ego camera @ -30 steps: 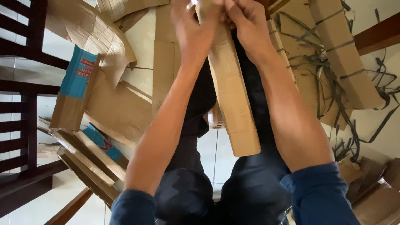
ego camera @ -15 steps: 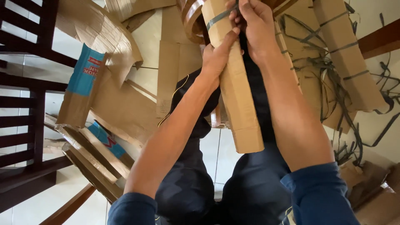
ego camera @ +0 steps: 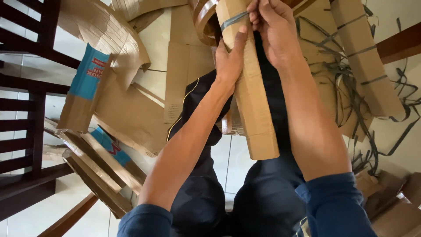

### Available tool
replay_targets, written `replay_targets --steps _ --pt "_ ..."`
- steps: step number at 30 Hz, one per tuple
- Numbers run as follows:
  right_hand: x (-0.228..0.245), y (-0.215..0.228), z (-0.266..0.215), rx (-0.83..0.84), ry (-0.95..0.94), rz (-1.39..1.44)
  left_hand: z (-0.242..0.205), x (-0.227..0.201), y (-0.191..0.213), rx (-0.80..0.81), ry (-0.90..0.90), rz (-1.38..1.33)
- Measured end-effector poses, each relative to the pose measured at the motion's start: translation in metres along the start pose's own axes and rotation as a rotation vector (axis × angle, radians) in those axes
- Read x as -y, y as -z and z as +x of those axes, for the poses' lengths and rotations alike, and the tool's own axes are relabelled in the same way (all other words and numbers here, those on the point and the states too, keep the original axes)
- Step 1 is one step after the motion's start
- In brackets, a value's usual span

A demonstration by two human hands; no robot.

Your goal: The person sits on the floor and wraps protective cardboard around the legs of a wooden stool, securing the cardboard in place using thin ties.

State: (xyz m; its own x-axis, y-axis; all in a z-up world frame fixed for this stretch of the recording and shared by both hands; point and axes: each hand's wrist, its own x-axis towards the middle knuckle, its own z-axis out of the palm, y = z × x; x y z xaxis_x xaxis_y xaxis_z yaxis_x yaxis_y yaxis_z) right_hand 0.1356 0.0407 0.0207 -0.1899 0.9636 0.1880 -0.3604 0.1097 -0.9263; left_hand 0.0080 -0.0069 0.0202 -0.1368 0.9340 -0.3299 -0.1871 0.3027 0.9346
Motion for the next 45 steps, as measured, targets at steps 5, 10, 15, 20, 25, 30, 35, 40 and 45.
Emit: replay_targets --steps 5,10,15,20,25,30,35,40,45 --pt "-0.003 0.005 0.005 0.034 -0.048 0.038 0.000 -0.003 0.001 0.022 0.029 -0.044" --pt "0.003 0.012 0.002 0.024 -0.032 -0.146 0.005 0.000 0.003 0.049 0.031 -0.004" --pt "0.017 0.007 -0.006 0.081 0.219 -0.624 0.007 0.002 0.003 0.055 0.030 0.051" --pt "0.020 -0.006 -0.008 -0.038 0.614 -1.018 0.004 -0.001 0.003 -0.010 0.031 0.119" --pt "-0.007 0.003 0.006 -0.211 0.788 -1.191 0.016 0.018 0.006 -0.065 -0.120 0.207" --pt "-0.003 -0.018 0.002 -0.247 0.855 -1.081 0.046 0.043 0.011 -0.263 -0.669 0.510" --pt "0.001 -0.028 -0.002 -0.236 0.994 -1.040 0.047 -0.013 0.024 -0.135 -1.190 0.900" --pt "0.000 -0.028 -0.003 -0.234 0.947 -1.091 0.044 -0.011 0.019 -0.186 -1.220 0.802" --pt "0.001 -0.031 -0.005 -0.243 0.862 -1.081 0.044 -0.016 0.014 -0.174 -1.133 0.519"
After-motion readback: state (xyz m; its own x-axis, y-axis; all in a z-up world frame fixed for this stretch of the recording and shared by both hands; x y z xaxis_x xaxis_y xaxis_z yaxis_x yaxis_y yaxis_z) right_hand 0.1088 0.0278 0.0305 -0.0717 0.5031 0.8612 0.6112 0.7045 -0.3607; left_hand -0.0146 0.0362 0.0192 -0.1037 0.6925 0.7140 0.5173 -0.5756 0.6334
